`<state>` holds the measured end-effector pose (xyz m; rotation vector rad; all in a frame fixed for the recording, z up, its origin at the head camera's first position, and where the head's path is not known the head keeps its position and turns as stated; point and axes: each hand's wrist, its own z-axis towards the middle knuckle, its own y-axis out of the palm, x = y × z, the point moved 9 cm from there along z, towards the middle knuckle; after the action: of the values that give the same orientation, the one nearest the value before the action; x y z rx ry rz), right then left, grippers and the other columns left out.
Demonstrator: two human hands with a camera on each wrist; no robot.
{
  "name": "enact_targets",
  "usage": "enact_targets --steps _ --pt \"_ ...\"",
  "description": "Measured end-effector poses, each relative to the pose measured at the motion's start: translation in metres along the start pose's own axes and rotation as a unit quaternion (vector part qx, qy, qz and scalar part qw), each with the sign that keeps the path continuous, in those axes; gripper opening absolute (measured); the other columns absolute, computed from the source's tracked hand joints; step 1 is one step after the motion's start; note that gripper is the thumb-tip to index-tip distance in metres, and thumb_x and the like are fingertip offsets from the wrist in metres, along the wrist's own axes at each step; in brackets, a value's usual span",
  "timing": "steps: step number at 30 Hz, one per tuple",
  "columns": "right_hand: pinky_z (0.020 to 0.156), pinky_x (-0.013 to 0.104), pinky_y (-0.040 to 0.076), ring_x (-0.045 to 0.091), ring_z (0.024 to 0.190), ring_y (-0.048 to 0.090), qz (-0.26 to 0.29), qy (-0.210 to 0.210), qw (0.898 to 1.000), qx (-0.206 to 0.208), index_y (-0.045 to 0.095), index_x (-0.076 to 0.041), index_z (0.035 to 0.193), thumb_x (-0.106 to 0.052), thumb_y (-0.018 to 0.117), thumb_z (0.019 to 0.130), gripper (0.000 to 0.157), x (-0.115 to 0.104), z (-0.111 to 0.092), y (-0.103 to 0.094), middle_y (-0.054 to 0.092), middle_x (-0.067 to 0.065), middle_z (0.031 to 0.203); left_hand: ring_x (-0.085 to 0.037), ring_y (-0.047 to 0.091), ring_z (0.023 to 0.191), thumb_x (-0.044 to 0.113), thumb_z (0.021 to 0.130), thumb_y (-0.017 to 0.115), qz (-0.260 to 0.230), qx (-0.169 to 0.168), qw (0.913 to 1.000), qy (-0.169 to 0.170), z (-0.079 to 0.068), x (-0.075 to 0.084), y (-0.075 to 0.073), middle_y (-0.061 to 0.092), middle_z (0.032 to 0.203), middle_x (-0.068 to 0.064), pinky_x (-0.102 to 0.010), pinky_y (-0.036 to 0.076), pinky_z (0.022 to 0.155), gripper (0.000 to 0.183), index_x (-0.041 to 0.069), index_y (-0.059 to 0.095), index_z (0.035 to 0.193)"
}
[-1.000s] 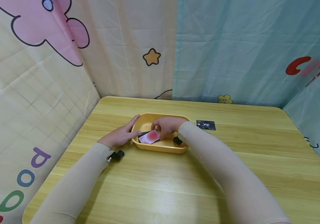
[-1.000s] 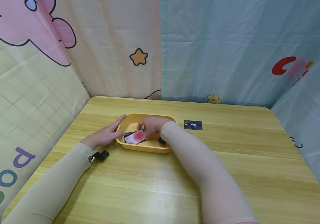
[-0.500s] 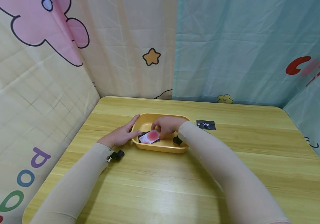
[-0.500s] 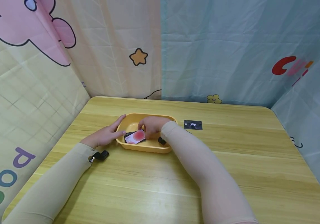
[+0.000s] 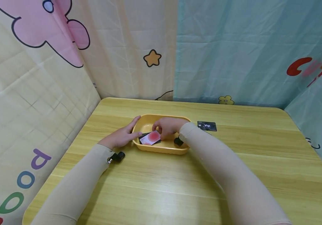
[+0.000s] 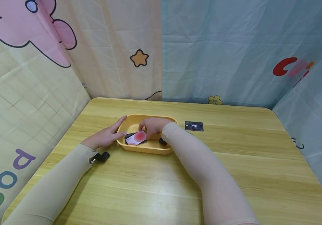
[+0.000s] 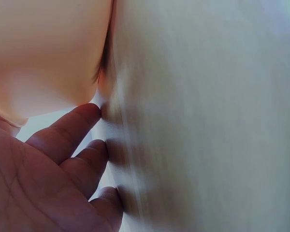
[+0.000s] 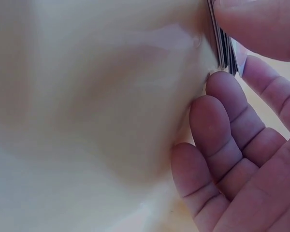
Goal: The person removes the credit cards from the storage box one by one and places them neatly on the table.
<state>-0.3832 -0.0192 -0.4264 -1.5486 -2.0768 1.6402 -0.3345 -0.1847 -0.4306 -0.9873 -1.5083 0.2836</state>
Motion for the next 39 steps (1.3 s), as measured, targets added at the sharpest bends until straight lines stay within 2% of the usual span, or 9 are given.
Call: enact_targets --steps 10,18,28,33,39 --pt "0.068 0.028 0.052 0.022 0.089 0.061 -0.006 0.002 1.0 0.002 0.067 -0.025 0.13 -0.011 0.082 0.086 0.048 -0.001 0.0 -0.001 0.065 0.006 0.106 -0.044 0.029 0.158 0.057 0.105 0.055 0.002 -0.002 1.0 -0.005 -0.001 -0.001 0.0 0.018 0.177 -0.013 -0.066 0.022 0.127 0.088 0.039 -0.003 0.17" --pt "0.075 0.03 0.055 0.023 0.094 0.062 -0.024 -0.007 1.0 0.018 0.066 -0.023 0.133 -0.012 0.08 0.087 0.05 -0.005 -0.003 -0.005 0.066 0.005 0.108 -0.044 0.03 0.158 0.059 0.105 0.054 0.011 -0.002 0.9999 -0.006 -0.001 -0.001 0.0 0.018 0.177 -0.013 -0.067 0.023 0.126 0.087 0.041 -0.003 0.169" --pt "0.08 0.03 0.054 0.022 0.095 0.061 -0.043 -0.009 0.998 0.045 0.065 -0.018 0.139 -0.02 0.084 0.087 0.055 -0.01 -0.017 -0.021 0.066 0.004 0.104 -0.046 0.031 0.157 0.057 0.106 0.053 0.008 -0.004 0.9999 0.008 -0.003 0.001 0.0 0.019 0.176 -0.016 -0.066 0.024 0.126 0.088 0.037 -0.003 0.17" --pt "0.082 0.029 0.051 0.02 0.093 0.059 -0.062 -0.021 0.996 0.056 0.065 -0.014 0.138 -0.023 0.083 0.089 0.052 -0.013 -0.027 -0.031 0.066 0.005 0.103 -0.046 0.033 0.155 0.057 0.105 0.054 0.007 0.002 0.9999 0.011 -0.003 0.001 -0.001 0.021 0.175 -0.017 -0.065 0.024 0.126 0.088 0.038 -0.002 0.17" --pt "0.074 0.029 0.049 0.02 0.085 0.056 -0.048 -0.024 0.996 0.069 0.064 -0.01 0.138 -0.015 0.078 0.09 0.051 -0.009 -0.042 -0.045 0.062 0.005 0.095 -0.047 0.034 0.155 0.053 0.107 0.053 0.016 0.003 0.9998 0.014 -0.003 0.001 -0.002 0.022 0.174 -0.019 -0.064 0.026 0.126 0.086 0.038 -0.003 0.17"
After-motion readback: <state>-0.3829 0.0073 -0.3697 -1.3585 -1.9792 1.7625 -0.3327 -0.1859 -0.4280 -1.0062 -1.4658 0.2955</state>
